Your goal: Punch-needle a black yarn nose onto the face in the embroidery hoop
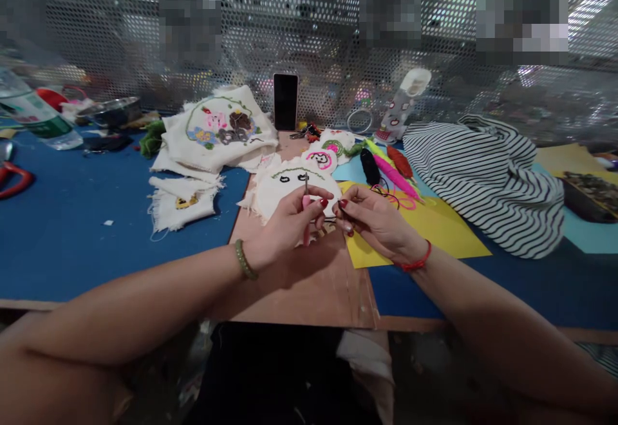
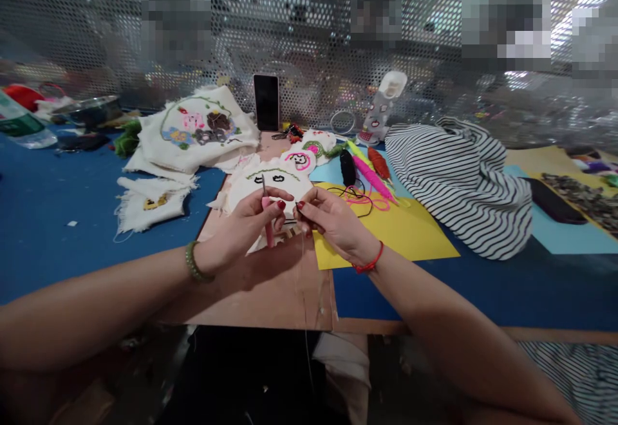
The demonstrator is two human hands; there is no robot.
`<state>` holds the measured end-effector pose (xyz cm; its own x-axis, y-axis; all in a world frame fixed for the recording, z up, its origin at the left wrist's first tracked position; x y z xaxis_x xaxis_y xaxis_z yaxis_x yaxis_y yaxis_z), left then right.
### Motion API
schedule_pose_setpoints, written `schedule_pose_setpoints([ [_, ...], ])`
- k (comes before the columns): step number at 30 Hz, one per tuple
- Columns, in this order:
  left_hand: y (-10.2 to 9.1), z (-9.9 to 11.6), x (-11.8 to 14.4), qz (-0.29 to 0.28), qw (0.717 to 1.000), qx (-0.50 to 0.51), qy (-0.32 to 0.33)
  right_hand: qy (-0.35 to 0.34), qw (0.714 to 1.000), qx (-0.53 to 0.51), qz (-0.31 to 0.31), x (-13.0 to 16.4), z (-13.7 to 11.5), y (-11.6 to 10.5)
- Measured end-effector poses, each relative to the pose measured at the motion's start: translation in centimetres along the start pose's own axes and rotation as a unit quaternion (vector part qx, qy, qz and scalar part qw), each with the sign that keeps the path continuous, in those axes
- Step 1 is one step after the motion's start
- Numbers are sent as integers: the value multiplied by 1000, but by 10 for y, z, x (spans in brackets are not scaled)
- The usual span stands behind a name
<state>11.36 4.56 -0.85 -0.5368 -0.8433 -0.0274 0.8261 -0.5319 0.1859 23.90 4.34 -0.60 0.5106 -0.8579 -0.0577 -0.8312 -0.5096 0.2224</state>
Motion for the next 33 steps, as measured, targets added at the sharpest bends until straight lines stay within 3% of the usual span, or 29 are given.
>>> schedule_pose_setpoints([
  [3,8,-2,1,-26,999,33,-18,8,1000,6,-19,0,2,4],
  [10,3,3,2,10,999,-27,21,-1,999,54,-7,0,2,6],
  [19,8,2,3,0,1000,27,-10,-5,999,46,22,1,3,4],
  [33,10,-3,4,-30,998,55,-17,20,998,50,-18,3,7,9],
])
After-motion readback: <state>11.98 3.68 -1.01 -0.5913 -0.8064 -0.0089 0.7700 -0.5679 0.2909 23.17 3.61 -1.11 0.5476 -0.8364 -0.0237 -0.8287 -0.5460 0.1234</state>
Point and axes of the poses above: each hand's wrist, its own x-axis away from the middle knuckle, its own y-axis out of the palm, z = x × y, the point moved 7 cm from there along -x, towards the middle knuckle, and after that the axes turned 10 degrees about -z, right-handed, at the moved point
